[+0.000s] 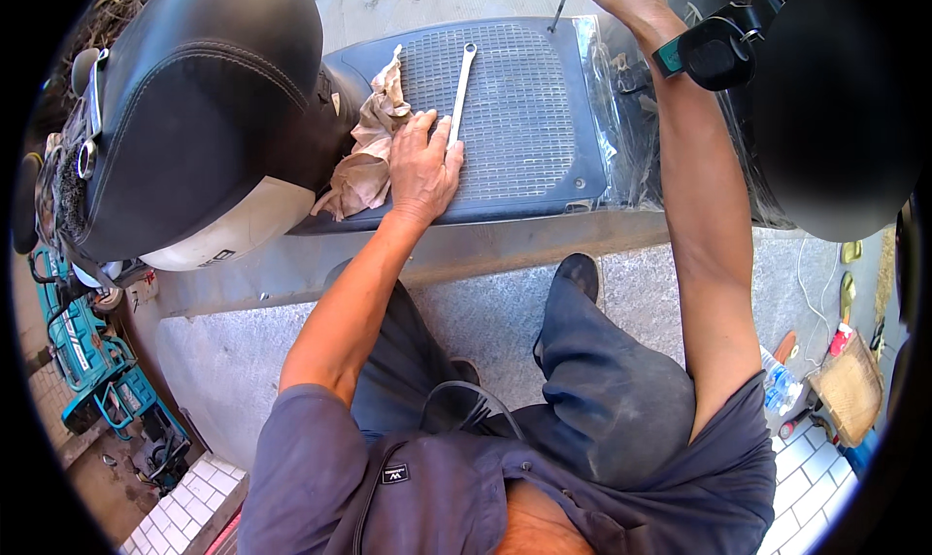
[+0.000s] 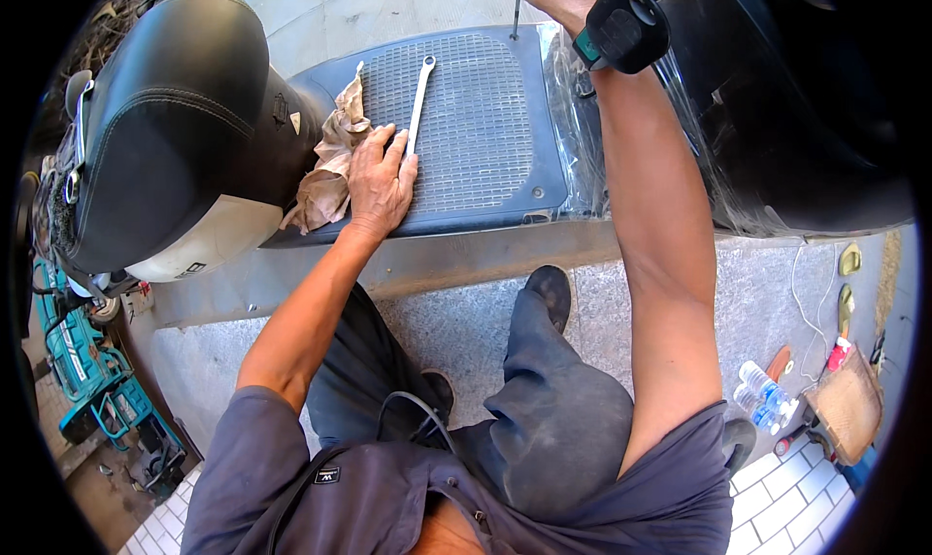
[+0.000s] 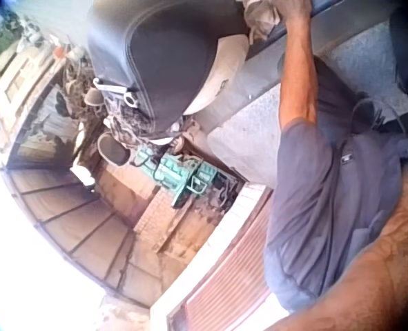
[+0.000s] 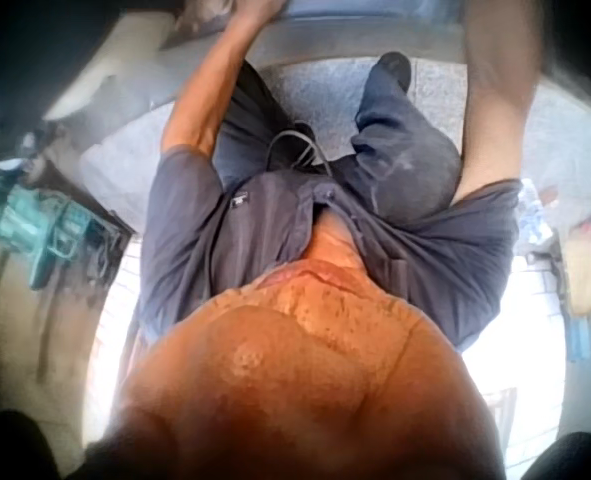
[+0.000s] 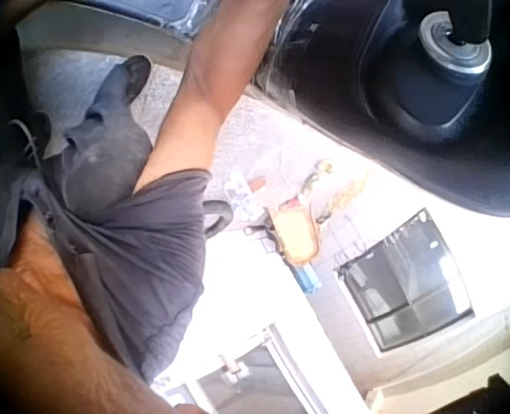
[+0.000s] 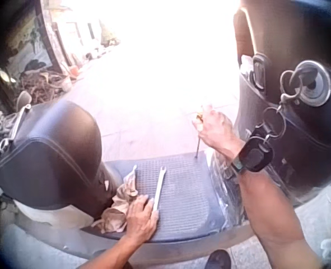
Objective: The person sits on the ground and uses a screwdriver to remove screws from the floorboard of a scooter. After removing the screws, the person stands up, moves the scooter, and places a rag on the seat.
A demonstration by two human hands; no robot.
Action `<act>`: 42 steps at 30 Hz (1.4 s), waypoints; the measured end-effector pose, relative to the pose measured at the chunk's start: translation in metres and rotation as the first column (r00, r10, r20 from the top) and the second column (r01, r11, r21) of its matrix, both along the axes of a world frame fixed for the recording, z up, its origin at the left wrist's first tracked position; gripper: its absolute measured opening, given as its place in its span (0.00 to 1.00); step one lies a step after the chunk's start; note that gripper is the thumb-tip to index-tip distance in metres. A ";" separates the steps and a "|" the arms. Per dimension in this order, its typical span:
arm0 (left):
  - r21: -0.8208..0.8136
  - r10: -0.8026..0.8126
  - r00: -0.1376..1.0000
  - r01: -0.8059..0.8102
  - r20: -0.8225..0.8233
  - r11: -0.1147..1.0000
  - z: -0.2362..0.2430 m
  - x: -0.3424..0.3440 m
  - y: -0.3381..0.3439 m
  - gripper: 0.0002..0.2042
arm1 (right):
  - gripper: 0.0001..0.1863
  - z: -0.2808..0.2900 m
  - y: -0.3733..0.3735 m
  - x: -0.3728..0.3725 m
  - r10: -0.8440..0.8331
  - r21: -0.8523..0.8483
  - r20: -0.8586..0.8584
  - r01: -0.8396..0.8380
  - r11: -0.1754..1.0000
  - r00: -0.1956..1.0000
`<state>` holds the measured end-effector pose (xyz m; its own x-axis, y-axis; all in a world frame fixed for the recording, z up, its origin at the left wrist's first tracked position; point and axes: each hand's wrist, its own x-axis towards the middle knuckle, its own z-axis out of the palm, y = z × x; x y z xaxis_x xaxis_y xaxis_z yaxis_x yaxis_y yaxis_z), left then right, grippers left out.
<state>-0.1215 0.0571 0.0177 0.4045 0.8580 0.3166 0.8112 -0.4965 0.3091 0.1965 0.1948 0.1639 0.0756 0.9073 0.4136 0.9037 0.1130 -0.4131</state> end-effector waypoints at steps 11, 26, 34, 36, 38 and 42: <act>0.015 0.003 1.000 -0.003 0.015 1.000 -0.001 0.002 0.000 0.20 | 0.16 -0.012 0.002 -0.011 0.003 0.077 -0.021 -0.001 0.997 1.000; 0.146 -0.004 0.996 -0.008 0.084 0.989 0.042 -0.018 -0.007 0.21 | 0.16 -0.038 -0.055 -0.018 -0.086 0.209 -0.113 0.108 0.972 0.990; -0.082 0.117 0.992 -0.120 -0.046 0.989 0.009 -0.069 0.005 0.20 | 0.14 -0.006 -0.090 -0.010 -0.003 0.466 -0.050 0.025 0.884 0.999; -0.037 0.084 0.996 -0.085 -0.020 0.996 0.000 -0.066 0.014 0.18 | 0.15 -0.011 -0.097 -0.008 0.046 0.482 -0.040 -0.021 0.876 0.998; 0.058 0.063 0.997 -0.061 -0.043 0.996 -0.006 -0.057 0.019 0.16 | 0.14 -0.010 -0.106 -0.009 0.019 0.382 -0.083 0.015 0.924 0.996; 0.033 0.043 0.999 -0.042 -0.014 0.999 0.001 -0.053 0.040 0.11 | 0.11 0.010 -0.132 -0.018 0.050 0.152 -0.371 0.007 0.988 0.927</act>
